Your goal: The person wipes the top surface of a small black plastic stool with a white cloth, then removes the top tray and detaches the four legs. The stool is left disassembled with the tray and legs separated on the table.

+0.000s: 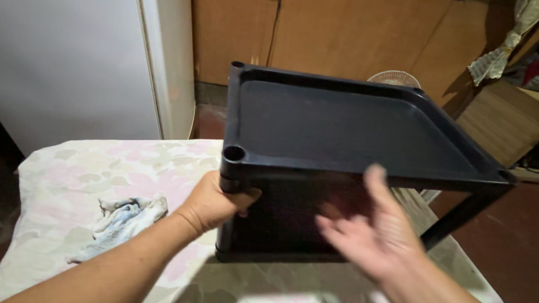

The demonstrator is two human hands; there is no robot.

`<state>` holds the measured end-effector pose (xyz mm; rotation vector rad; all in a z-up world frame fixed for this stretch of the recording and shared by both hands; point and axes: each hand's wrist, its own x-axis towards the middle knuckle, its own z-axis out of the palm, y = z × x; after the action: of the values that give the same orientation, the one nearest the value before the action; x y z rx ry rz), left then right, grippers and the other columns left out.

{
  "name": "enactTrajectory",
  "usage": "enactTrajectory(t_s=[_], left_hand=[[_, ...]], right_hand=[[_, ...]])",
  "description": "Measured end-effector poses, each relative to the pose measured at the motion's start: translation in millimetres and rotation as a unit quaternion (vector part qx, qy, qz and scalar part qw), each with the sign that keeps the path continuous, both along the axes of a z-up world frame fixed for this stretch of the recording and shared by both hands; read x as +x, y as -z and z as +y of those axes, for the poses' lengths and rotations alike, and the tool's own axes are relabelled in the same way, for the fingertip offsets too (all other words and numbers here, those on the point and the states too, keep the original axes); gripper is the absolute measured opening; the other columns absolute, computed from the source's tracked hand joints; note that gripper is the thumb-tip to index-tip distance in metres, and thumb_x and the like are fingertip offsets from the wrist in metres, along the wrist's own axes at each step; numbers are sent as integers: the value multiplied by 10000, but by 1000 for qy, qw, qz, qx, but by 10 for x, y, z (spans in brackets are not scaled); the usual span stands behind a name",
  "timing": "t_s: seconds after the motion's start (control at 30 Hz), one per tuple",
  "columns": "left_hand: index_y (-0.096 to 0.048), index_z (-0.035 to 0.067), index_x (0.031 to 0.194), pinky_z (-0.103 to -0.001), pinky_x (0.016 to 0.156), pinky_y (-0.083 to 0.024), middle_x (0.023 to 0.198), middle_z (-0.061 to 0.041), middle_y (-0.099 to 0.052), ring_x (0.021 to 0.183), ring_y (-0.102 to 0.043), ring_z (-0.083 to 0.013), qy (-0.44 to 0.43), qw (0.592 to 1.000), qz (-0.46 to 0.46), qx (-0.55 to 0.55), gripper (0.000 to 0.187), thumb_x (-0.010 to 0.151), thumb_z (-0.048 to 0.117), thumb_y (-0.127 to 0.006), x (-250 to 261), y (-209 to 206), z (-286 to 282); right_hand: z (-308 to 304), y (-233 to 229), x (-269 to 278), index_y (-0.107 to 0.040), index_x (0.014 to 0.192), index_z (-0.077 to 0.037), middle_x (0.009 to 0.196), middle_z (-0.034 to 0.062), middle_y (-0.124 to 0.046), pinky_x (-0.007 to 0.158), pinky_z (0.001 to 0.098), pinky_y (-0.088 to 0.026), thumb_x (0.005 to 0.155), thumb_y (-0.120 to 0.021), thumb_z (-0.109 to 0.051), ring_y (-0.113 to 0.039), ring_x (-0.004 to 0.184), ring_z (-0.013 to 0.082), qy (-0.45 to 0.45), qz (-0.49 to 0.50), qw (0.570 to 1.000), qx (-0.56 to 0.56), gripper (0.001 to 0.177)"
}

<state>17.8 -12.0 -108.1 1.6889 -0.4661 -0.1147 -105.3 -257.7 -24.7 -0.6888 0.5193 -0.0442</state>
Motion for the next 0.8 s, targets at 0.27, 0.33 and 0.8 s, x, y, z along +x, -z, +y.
enactTrajectory(t_s=[0.27,0.33,0.8], left_hand=[[-707,31,902,-355,707,-550,810,-89,-758,752,-694,-213,-162,980,-39,107,453,660,363,-898,-167,36,74],[-650,-11,966,-401,701,-553,833,-144,-713,754,-677,-270,-284,948,-15,145,601,625,394,-935,-366,265,9],[-687,48,999,-305,682,-495,877,-77,-671,785,-587,-151,187,965,174,57,266,879,267,-778,-1025,-383,-2166]], right_hand=[[-2048,879,-433,-604,1105,-72,947,158,-647,585,374,-506,809,-759,-120,-612,772,268,161,109,898,-395,338],[-2320,875,-317,-605,1081,72,878,231,-628,577,428,-455,874,-844,-98,-569,714,291,146,73,821,-546,359],[-2566,458,82,-715,1158,-53,1092,0,-737,864,303,-512,785,-763,-74,-665,981,137,85,-176,836,-512,377]])
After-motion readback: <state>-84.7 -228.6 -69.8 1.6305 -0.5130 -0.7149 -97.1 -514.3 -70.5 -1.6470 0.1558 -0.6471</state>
